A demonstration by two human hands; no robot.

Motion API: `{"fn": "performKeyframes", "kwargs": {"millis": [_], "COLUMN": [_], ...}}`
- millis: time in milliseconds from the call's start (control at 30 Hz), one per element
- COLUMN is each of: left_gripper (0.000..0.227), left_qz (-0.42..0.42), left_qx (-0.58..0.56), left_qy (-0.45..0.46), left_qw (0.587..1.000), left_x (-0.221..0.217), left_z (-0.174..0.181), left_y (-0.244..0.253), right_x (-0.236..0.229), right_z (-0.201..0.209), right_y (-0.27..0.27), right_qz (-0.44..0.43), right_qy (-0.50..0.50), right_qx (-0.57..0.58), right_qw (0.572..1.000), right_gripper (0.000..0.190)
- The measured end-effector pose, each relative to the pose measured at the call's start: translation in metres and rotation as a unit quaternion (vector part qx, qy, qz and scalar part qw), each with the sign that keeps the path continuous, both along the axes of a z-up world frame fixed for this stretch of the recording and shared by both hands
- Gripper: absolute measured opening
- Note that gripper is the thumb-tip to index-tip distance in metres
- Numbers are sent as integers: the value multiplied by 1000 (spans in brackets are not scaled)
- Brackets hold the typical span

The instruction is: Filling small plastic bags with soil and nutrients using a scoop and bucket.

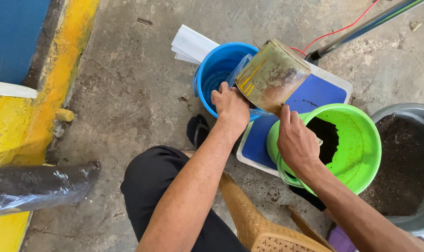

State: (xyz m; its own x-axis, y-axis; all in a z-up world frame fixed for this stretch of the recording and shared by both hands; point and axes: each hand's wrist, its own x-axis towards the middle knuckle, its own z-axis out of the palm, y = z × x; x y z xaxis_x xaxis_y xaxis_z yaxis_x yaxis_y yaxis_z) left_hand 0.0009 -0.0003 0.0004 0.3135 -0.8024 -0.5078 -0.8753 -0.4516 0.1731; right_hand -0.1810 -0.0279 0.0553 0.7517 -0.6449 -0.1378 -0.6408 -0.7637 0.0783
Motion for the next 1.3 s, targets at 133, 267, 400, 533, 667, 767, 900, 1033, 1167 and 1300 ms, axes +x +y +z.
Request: {"fn": "performKeyframes", "kwargs": {"millis": [133,267,400,533,667,767,900,1033,1167,1300], "left_gripper": [33,27,29,25,20,9,8,3,5,7], "left_qz": [12,17,10,10,20,14,6,-8,-2,13], "left_qx": [-42,-24,-73,-83,-207,-237,-293,-311,-296,-302], "left_qy": [-52,-25,-69,-56,-91,-81,-83,-59,-15,-24], "left_qw": [998,999,995,995,974,968,952,949,955,953], "left_x": [-4,-2,-2,-5,-2,2,7,11,15,21], "left_z": [-12,-4,-8,-17,-27,-31,-37,-46,-46,-27], "left_y": [1,4,8,14,19,21,25,24,25,29], "right_x": [3,4,-18,1,24,45,64,56,39,55], "right_z": [8,17,-15,-19,-49,-62,-76,-104,-114,-47], "right_y": [1,-3,-40,-79,-94,-90,-86,-93,-101,-87], "right_qz": [-11,-80,-116,-330,-317,-247,-229,-252,-170,-247], "right_qy": [10,-74,-250,-269,-357,-351,-290,-258,-288,-281], "right_qx": [16,78,95,254,296,234,177,168,127,218], "right_qw": [1000,991,956,868,827,872,912,917,934,901], "right_gripper": [47,41,50,48,63,73,73,52,35,22]}}
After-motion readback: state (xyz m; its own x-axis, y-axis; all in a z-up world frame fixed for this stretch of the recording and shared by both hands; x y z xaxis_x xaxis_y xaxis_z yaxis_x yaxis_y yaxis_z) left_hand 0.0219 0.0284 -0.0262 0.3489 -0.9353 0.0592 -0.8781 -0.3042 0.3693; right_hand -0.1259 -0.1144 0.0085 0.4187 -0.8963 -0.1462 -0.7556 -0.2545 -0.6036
